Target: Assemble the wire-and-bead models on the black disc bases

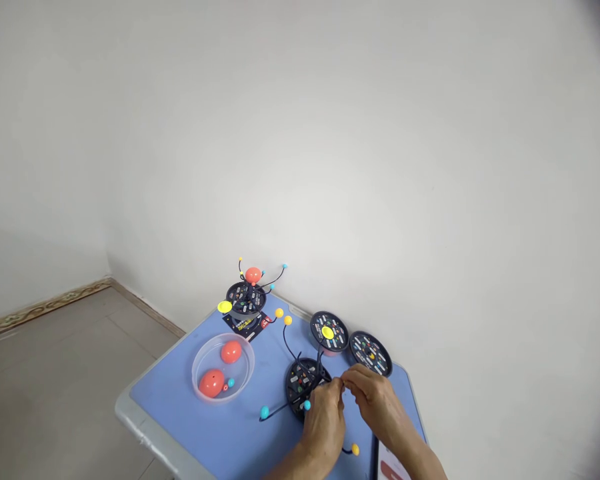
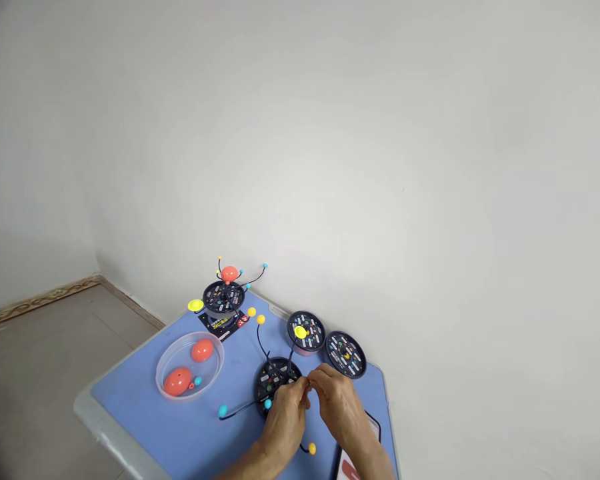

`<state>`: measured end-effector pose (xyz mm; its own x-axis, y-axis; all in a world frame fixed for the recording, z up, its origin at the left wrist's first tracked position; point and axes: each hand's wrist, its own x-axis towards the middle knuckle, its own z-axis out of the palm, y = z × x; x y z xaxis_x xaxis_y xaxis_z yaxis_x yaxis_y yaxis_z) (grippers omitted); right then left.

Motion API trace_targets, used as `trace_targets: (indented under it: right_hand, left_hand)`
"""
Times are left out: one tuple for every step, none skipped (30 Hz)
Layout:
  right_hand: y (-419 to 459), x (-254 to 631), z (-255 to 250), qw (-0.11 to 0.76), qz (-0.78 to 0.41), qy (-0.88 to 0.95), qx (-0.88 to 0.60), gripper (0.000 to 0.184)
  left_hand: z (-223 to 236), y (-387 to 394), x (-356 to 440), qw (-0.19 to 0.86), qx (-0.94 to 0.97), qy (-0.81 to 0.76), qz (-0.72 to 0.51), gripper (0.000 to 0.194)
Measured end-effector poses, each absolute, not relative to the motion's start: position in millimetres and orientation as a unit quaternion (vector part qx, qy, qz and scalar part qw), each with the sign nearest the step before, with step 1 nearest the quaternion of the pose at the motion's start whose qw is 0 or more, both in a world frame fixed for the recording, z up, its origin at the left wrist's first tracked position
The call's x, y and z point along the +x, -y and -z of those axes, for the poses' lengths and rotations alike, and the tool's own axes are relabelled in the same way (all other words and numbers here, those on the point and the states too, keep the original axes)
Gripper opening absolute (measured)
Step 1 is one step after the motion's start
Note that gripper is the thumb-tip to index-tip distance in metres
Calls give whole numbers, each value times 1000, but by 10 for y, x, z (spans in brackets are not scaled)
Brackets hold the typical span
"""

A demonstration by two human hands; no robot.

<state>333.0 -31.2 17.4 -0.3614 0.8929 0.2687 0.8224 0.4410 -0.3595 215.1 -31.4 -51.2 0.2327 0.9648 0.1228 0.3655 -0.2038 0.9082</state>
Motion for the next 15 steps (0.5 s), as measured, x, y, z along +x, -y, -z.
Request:
trace_targets:
  right_hand:
    - [313,3328,-162,212,-74,824,-521,36]
    - [313,3328,-148,210,-65,826,-519,36]
    - [312,3329,-131,205,-54,828,-519,36]
    - [309,3331,-112,199,-42,829,-521,36]
    - [306,3334,-91,191,-29,829,-525,36]
    - [303,3339,-68,182,-14,827,-531,35]
    - [299,3344,-43,173,1,826,-536,34]
    - [295,3349,-17,166,15,824,-541,34]
    - [292,3353,8,160,29,823,-544,33]
    - [290,3356,32,156,43,822,-546,33]
    - [290,3357,53,153,56,820,-548,33]
    - [292,3356,69,150,68,819,-550,33]
    - [296,3353,78,147,77,818,-551,33]
    - [302,3349,82,144,83,817,-552,33]
    - [309,3344,78,139,84,817,-553,33]
  left_hand:
    - [526,310,2158,397,675,-491,-382,38]
    - [541,307,2165,397,672,-491,-387,38]
    - [555,304,2172,396,670,-491,-391,39]
    - [565,302,2177,396,668,-491,-394,39]
    - [572,300,2181,396,667,-492,-396,40]
    - [577,300,2183,396,667,-492,-396,41]
    - [581,300,2184,396,667,-492,-395,41]
    - [586,301,2185,396,667,-491,-397,41]
    - [593,302,2185,396,668,-489,-398,41]
    - [603,303,2186,396,667,-488,-400,41]
    - [616,304,2188,396,666,-488,-402,40]
    - [629,305,2190,397,664,-488,-403,38]
    - [642,305,2193,397,662,-490,-405,37]
    - [650,307,2194,398,661,-490,-406,35]
    - [652,309,2194,398,660,-490,-408,34]
